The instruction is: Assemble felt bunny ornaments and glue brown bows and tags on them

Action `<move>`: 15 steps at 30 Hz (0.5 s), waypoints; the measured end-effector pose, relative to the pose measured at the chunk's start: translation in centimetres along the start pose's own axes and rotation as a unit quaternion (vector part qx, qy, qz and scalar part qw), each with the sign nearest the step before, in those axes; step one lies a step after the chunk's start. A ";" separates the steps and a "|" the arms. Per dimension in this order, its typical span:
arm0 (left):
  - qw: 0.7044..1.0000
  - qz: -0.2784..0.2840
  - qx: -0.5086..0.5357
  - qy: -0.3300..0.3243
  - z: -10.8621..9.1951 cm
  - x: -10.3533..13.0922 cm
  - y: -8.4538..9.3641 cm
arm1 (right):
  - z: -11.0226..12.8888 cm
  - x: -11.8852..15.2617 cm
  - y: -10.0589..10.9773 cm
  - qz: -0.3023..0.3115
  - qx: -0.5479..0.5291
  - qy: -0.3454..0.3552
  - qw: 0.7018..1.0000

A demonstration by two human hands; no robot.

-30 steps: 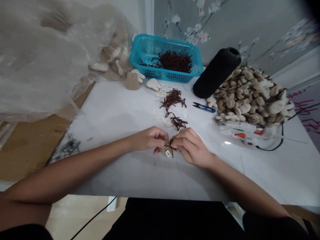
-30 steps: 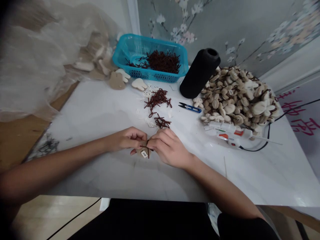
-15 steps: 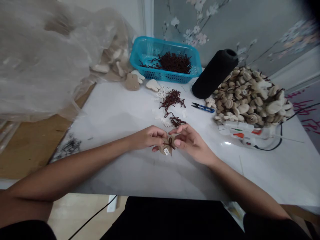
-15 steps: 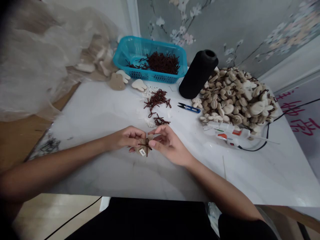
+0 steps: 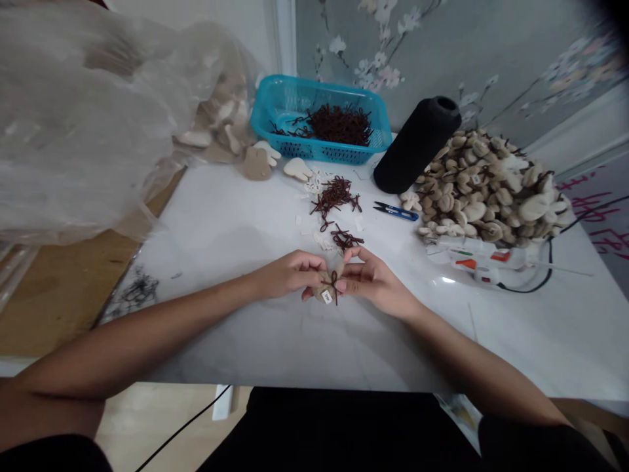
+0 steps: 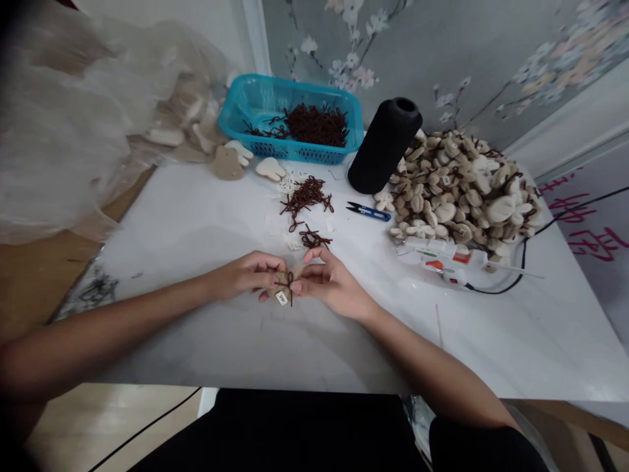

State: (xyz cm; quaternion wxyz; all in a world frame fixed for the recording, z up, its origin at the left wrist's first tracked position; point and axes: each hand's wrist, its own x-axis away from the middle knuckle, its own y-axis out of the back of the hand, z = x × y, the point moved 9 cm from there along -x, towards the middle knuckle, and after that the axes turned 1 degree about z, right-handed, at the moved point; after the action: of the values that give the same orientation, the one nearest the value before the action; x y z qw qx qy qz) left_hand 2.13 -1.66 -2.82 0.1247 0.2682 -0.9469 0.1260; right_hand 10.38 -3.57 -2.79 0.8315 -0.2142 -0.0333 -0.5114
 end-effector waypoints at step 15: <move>0.999 -0.042 -0.003 -0.005 0.1 0.2 0.2 | -0.1 -0.2 0.6 -0.039 -0.012 0.024 0.999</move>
State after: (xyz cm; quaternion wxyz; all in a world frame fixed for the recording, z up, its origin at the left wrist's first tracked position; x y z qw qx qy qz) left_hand 1.82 -1.64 -2.90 0.1256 0.3075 -0.9360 0.1163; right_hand 10.81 -3.15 -3.10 0.8092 -0.2100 -0.0157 -0.5486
